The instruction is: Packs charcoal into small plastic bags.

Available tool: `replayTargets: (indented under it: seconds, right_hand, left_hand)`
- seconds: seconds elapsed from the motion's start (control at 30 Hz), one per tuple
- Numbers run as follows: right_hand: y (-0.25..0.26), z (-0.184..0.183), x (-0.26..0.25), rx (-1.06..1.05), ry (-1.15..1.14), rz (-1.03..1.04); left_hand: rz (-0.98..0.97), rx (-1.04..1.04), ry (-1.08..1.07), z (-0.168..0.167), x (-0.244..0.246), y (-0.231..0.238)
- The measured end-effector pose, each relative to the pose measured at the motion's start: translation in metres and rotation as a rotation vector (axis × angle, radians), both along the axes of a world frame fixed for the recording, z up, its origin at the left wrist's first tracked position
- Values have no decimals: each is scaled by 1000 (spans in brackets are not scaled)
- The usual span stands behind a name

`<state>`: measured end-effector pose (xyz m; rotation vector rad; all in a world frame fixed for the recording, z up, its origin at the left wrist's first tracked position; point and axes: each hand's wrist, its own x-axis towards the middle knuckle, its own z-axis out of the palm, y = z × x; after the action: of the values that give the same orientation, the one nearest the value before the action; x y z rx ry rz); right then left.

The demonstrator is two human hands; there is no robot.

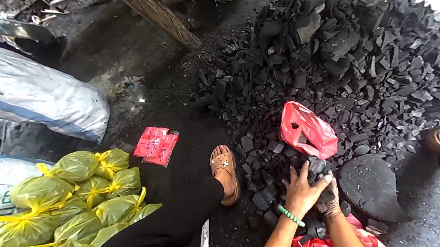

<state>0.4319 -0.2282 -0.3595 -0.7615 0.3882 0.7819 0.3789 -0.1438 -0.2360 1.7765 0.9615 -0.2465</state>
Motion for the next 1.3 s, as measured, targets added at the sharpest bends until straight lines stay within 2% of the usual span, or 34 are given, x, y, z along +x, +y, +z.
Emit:
replayTargets:
  seconds: [0.1,0.17,0.23,0.3,0.37,0.43,0.5,0.6,0.67,0.77,0.93,1.0,1.07,1.13,1.17,1.2,1.23,1.3]
  right_hand:
    - [-3,-1,-5,102,44,-48]
    - [-1,8,-8,140,38,-39]
    - [2,18,-6,198,18,-23]
    - [6,29,1,284,-17,-20]
    - [13,43,13,286,-82,-23]
    - [23,60,30,304,-112,-5]
    - [39,75,49,283,-95,6]
    - [74,85,74,202,-13,27]
    - [97,85,87,65,-55,79]
    - [110,92,107,-244,-346,360]
    - [109,144,160,-873,-1195,1101]
    - [104,162,172,-948,-1405,1238]
    - [89,179,176,-785,-1404,1102]
    - [67,179,175,-563,-1181,768]
    - [56,168,175,-518,-1061,569]
    - [47,148,177,-553,-984,409]
    - [36,121,178,-653,-958,348]
    - [17,58,170,-865,-1012,476]
  left_hand:
    - [130,349,-327,25,7,14]
    - [146,530,-490,35,31,33]
    - [68,569,-401,41,60,57]
    - [-82,505,-146,41,85,81]
    - [-233,463,92,29,99,99]
    - [-320,516,228,16,98,110]
    - [-367,552,254,10,87,117]
    - [-407,544,113,9,69,120]
    - [-396,491,26,15,63,123]
    - [-383,440,-40,36,65,132]
    - [-377,427,16,79,70,149]
    - [-381,464,77,94,70,153]
    - [-369,530,110,103,66,156]
    - [-336,594,97,108,61,159]
    - [-323,608,87,110,60,161]
    - [-312,605,69,112,59,164]
    - [-298,577,41,115,59,167]
    - [-224,413,-80,118,57,168]
